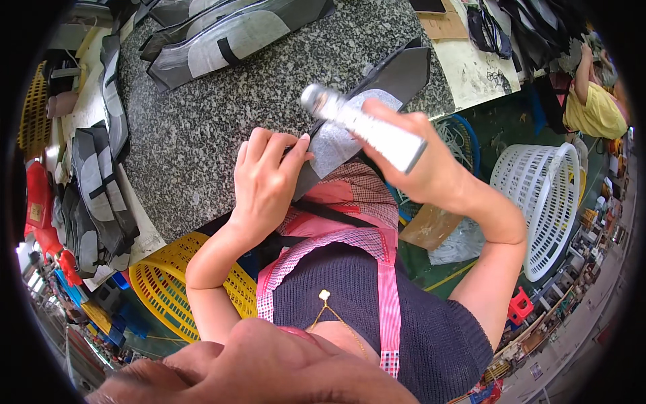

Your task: The person folds the edges of shoe upper pieces by hand and flattens them along the seams using a hammer, repeating the process for multiple pieces.

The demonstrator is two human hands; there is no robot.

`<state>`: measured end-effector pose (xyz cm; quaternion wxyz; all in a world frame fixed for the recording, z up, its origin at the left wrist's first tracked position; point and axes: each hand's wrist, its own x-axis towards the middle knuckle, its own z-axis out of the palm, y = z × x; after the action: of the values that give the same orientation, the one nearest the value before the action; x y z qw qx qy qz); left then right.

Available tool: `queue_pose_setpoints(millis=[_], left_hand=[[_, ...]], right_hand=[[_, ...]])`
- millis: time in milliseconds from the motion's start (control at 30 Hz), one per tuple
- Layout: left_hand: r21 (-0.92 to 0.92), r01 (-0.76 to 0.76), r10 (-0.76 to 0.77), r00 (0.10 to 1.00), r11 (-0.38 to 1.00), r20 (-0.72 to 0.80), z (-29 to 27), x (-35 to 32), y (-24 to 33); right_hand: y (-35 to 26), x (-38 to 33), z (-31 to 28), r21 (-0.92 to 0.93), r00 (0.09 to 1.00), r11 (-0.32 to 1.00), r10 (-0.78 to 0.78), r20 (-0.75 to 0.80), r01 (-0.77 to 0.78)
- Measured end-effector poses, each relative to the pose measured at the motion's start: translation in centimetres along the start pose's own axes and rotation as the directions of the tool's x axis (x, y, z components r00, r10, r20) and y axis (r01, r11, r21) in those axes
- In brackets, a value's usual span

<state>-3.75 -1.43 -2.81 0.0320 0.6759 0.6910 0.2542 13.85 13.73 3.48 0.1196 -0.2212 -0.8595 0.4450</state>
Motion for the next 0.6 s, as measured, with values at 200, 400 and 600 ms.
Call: queue_pose_setpoints(millis=[200, 400, 600], left_hand=[[-0.159, 0.164, -0.148, 0.983, 0.973, 0.109, -1.6, 0.2, -1.5], [0.066, -0.068, 0.066, 0.997, 0.996, 0.029, -0.6, -1.3, -1.1], [0.192, -0.134, 0.133, 0.991, 0.972, 0.015, -0.6, -1.7, -1.4]], right_hand=[[1.4, 0.6, 0.9, -0.137, 0.943, 0.976, 0.199, 0.268, -0.167], [0.4, -0.3, 1.0, 0.020, 0.990, 0.997, 0.077, 0.115, -0.079], [0.3, 0.0, 1.2, -0.067, 0.958, 0.981, 0.190, 0.215, -0.180]])
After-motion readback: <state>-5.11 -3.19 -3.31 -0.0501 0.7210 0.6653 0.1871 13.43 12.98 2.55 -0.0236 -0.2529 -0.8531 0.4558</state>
